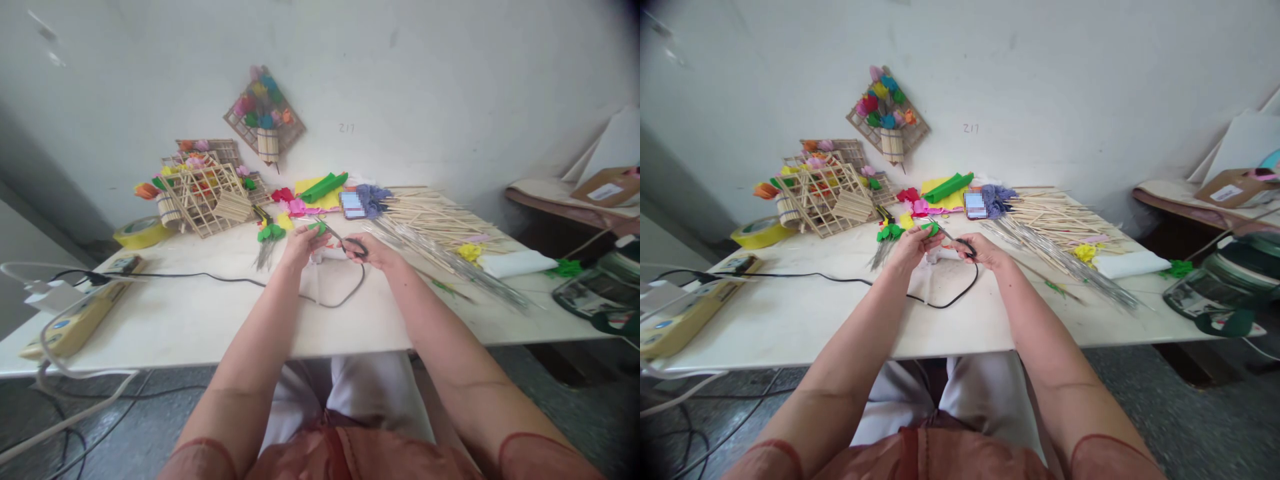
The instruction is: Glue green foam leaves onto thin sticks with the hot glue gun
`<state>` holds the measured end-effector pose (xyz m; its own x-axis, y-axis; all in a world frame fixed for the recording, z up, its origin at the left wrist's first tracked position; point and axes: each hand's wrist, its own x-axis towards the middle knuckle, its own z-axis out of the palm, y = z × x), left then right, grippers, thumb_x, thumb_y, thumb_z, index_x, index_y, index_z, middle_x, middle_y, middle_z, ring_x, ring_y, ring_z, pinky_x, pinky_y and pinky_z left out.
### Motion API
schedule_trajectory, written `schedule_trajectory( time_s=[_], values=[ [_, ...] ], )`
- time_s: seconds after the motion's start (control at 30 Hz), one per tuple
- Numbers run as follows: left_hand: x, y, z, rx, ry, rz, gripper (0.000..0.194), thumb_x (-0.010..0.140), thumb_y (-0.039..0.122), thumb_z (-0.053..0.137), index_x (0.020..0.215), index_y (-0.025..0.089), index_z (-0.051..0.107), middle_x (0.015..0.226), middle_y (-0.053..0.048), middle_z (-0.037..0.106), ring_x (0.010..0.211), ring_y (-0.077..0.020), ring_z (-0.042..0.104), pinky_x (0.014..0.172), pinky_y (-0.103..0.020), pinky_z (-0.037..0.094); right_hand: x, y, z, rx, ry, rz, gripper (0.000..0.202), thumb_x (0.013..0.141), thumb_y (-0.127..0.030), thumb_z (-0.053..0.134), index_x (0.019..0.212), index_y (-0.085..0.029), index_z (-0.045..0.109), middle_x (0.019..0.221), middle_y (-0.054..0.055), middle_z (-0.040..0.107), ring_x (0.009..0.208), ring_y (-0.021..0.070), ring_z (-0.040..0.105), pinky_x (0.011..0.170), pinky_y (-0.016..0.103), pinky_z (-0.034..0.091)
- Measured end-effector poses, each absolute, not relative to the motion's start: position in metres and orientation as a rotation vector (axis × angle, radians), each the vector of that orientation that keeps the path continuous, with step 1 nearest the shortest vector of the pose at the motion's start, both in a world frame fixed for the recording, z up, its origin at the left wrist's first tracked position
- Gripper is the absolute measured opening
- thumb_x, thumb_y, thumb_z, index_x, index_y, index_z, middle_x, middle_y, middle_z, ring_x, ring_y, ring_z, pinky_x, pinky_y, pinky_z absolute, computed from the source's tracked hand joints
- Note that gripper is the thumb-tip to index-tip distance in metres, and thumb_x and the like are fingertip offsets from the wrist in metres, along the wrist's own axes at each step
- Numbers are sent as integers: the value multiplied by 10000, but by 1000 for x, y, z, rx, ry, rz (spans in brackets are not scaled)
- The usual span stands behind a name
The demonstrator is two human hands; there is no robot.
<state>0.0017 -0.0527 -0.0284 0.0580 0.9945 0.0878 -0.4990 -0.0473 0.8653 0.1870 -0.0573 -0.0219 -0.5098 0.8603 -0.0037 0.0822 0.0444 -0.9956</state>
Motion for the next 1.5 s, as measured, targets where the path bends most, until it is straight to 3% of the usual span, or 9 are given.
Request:
schedule_trajectory(
  time_s=[0.4,1.13,1.5],
  values=[
    [0,-54,-27,926,784,1385,142,701,186,674,758,92,585,747,-83,681,682,-169,676,652,-252,527,186,-56,-23,-989,-1669,1523,199,672,-265,629,791,-106,611,501,-43,441,402,28,333,338,147,213],
    [-2,-52,-31,1006,702,1321,78,741,133,620,724,97,554,704,-85,677,750,-206,684,700,-289,536,190,-64,-16,-984,-1694,1568,295,711,-380,635,819,-109,585,531,-36,495,385,37,388,342,166,260],
    [-4,-54,-27,962,755,1306,109,722,158,657,738,83,579,750,-101,677,739,-186,680,712,-276,537,188,-55,-23,-978,-1712,1489,191,677,-286,625,755,-112,603,479,-47,441,381,30,317,332,161,217]
  ],
)
